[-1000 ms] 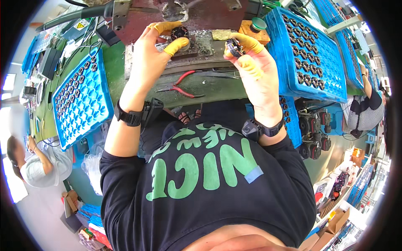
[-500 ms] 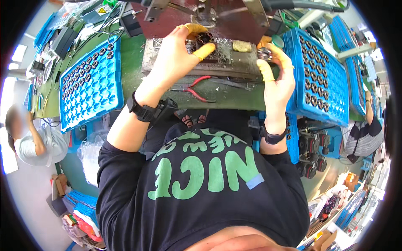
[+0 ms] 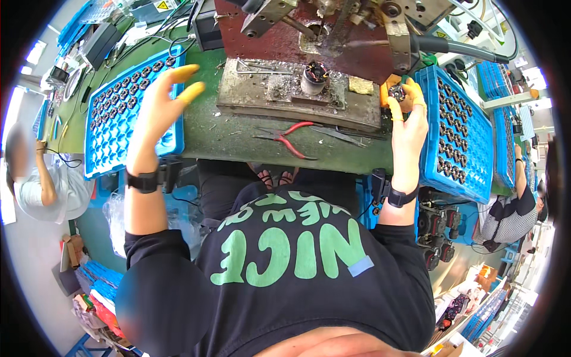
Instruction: Assembling small electronic components using a press machine and placing them in trays.
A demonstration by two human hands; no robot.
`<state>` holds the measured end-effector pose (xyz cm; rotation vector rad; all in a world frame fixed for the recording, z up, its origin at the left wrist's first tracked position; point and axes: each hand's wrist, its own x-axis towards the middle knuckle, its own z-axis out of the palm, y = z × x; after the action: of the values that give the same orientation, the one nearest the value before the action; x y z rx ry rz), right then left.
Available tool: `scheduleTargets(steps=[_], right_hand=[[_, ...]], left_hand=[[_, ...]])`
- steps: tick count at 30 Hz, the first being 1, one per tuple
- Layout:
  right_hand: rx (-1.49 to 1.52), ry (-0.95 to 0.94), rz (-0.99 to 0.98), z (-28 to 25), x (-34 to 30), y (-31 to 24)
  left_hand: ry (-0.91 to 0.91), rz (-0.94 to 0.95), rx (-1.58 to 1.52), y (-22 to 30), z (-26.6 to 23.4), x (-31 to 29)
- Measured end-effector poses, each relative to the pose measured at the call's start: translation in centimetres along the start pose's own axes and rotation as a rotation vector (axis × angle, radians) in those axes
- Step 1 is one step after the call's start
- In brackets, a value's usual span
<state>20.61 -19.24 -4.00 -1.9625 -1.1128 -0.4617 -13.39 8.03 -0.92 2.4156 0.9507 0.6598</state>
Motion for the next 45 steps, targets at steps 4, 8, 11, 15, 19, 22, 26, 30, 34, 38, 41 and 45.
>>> scheduleTargets(steps=[4,8,11,15,19,22,26,30,34,38,41,45], right_hand=[[-0.096,0.002,-0.052,0.2,-0.2,0.2],[-0.074,0.01,-0.075,-0.4,-0.3,0.5],[0.066,-0.055,0.046,-2.0,-0.3,-0.5],[0.256,-0.204,0.024,-7.9,0.2,-1.5],[0.204,-0.327,0.35,-15.3,4.2,5.8],[-0.277,-0.336,0.362,-19.9,7.0,18.1],[-0.538,-0.33,0.451,-20.2,9.3,25.2],[-0.566,-0.299,0.361,-19.2,10.5,28.9],[-0.532,-0.345,0.339,-18.2,11.0,29.7],[-0.428,-0.368,0.528,-19.0,11.5,29.5],[-0.246,-0.363,0.344,-20.6,10.6,26.3],[-0.056,-0.255,0.222,-19.5,6.6,12.0]], left_hand=[[-0.083,-0.098,0.35,-6.2,-4.5,-0.2],[-0.131,-0.115,0.546,-11.8,-5.4,3.2],[-0.235,0.033,0.653,-17.4,-5.0,4.2],[-0.287,-0.004,0.575,-19.3,-4.5,4.1],[-0.249,-0.147,0.487,-16.1,-5.0,4.2],[-0.174,-0.122,0.559,-16.8,-4.6,5.5],[-0.157,-0.142,0.557,-16.7,-4.9,5.7],[-0.121,-0.131,0.479,-18.9,-5.2,6.0],[-0.013,-0.043,0.514,-21.4,-5.6,5.4],[-0.091,-0.068,0.506,-22.6,-5.7,4.8],[-0.073,0.014,0.553,-22.5,-5.8,5.1],[-0.08,-0.024,0.499,-21.0,-5.0,6.1]])
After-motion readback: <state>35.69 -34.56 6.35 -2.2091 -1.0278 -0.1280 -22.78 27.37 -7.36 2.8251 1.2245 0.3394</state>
